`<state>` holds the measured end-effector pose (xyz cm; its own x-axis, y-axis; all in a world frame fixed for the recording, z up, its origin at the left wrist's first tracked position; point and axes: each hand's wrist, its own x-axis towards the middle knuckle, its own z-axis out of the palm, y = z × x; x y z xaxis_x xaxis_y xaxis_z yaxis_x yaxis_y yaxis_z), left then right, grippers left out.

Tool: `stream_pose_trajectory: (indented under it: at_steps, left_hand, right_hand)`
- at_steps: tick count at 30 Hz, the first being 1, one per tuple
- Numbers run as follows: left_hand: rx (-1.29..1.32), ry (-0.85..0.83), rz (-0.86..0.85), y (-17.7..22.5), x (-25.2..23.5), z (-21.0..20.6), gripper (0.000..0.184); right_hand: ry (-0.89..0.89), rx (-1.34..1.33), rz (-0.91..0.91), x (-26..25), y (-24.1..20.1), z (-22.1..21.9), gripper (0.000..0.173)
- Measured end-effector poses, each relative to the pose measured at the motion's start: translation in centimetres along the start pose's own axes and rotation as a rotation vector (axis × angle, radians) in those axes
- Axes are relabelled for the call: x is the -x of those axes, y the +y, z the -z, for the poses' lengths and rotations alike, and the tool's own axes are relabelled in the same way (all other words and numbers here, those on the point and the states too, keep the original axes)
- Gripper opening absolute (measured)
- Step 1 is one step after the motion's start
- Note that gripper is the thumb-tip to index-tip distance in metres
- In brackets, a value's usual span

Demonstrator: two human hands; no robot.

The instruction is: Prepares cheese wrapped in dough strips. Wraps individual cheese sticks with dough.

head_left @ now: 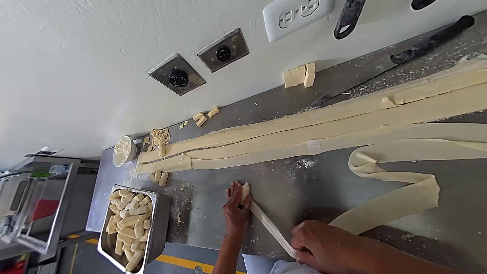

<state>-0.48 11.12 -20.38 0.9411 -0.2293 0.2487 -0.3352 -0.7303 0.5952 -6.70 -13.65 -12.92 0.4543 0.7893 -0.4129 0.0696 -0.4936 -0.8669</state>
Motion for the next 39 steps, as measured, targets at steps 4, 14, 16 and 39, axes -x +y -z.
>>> stream_pose_trajectory:
  at_steps: [4, 14, 16, 39]
  left_hand:
    - [-0.097, 0.005, -0.075, 0.3, -0.5, -0.2, 0.03]
    - [-0.056, 0.024, -0.078, 0.6, -0.2, -1.3, 0.032]
    - [-0.114, -0.005, -0.142, 0.8, 0.0, -1.4, 0.031]
    - [0.008, -0.042, -0.189, 1.7, 1.0, -2.3, 0.031]
  right_hand:
    - [0.015, 0.005, -0.056, 0.4, -0.1, 0.1, 0.036]
    - [0.044, -0.124, -0.076, 0.2, 0.8, -0.5, 0.033]
    - [0.019, -0.17, -0.13, 0.2, 0.9, -0.5, 0.034]
    - [0.17, -0.589, -0.32, -2.0, 2.5, 0.1, 0.034]
